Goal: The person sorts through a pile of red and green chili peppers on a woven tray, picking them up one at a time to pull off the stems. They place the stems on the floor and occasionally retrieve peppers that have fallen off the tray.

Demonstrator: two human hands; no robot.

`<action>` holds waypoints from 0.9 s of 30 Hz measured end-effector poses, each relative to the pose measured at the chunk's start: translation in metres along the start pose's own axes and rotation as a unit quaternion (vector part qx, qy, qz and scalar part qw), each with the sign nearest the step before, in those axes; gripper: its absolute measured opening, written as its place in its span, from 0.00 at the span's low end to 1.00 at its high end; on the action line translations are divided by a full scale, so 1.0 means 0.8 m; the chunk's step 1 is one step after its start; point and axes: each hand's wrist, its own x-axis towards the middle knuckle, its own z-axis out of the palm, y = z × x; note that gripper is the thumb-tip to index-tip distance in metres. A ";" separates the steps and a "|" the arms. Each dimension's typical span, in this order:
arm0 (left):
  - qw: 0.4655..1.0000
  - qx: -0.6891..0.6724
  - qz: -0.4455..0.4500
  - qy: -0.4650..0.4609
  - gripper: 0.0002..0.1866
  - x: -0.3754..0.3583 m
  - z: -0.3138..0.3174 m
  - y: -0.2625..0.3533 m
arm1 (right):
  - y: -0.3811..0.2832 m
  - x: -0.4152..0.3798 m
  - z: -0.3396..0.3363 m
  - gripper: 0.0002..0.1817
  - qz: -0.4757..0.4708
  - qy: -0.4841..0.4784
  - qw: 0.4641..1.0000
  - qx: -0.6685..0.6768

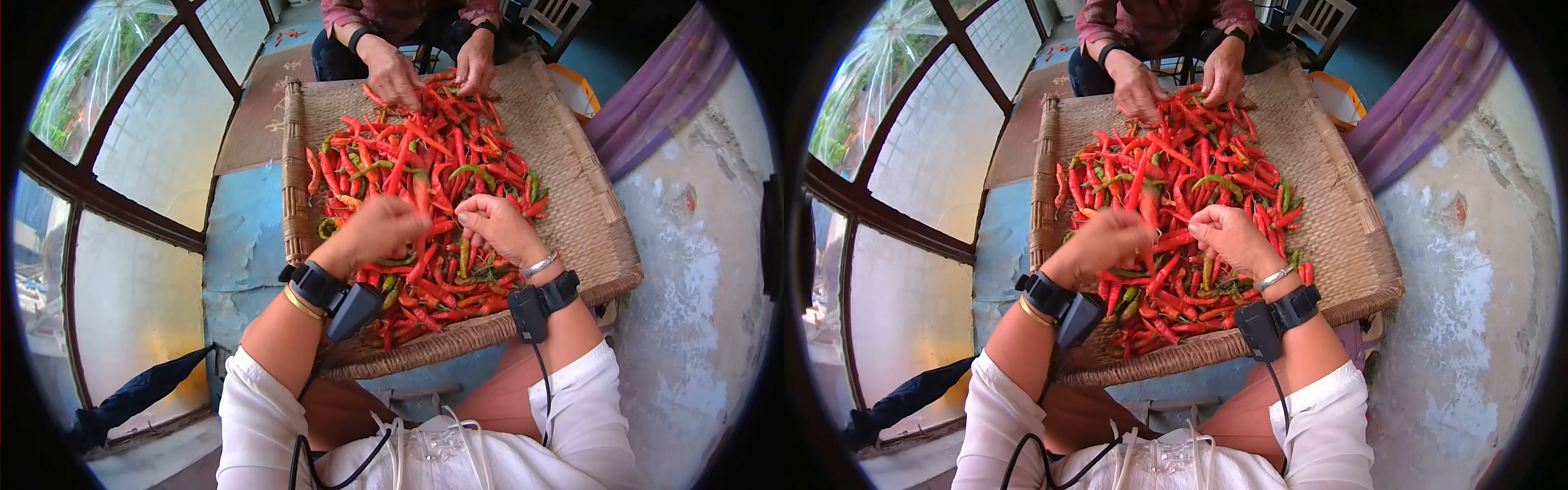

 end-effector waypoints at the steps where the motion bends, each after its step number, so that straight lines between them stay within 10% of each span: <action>1: 0.992 -0.091 0.037 0.080 0.14 0.003 -0.007 -0.001 | 0.002 0.001 -0.002 0.10 -0.006 0.002 0.998 -0.068; 5: 0.928 -0.276 0.109 0.226 0.21 0.015 -0.028 -0.008 | 0.015 0.002 -0.001 0.14 -0.039 -0.018 0.955 -0.294; 9: 0.975 0.033 0.107 0.191 0.19 0.027 -0.017 -0.042 | 0.013 -0.005 0.002 0.14 -0.017 -0.035 0.894 -0.447; 11: 0.904 0.376 0.157 0.125 0.14 0.018 -0.009 -0.037 | 0.015 -0.005 0.000 0.14 -0.007 -0.052 0.878 -0.476; 18: 0.853 0.507 0.114 -0.044 0.15 0.020 -0.009 -0.055 | 0.020 -0.005 0.005 0.14 0.021 -0.158 0.829 -0.536; 27: 0.818 0.572 0.060 0.023 0.15 0.006 0.004 -0.045 | 0.024 -0.006 0.009 0.13 0.030 -0.155 0.799 -0.581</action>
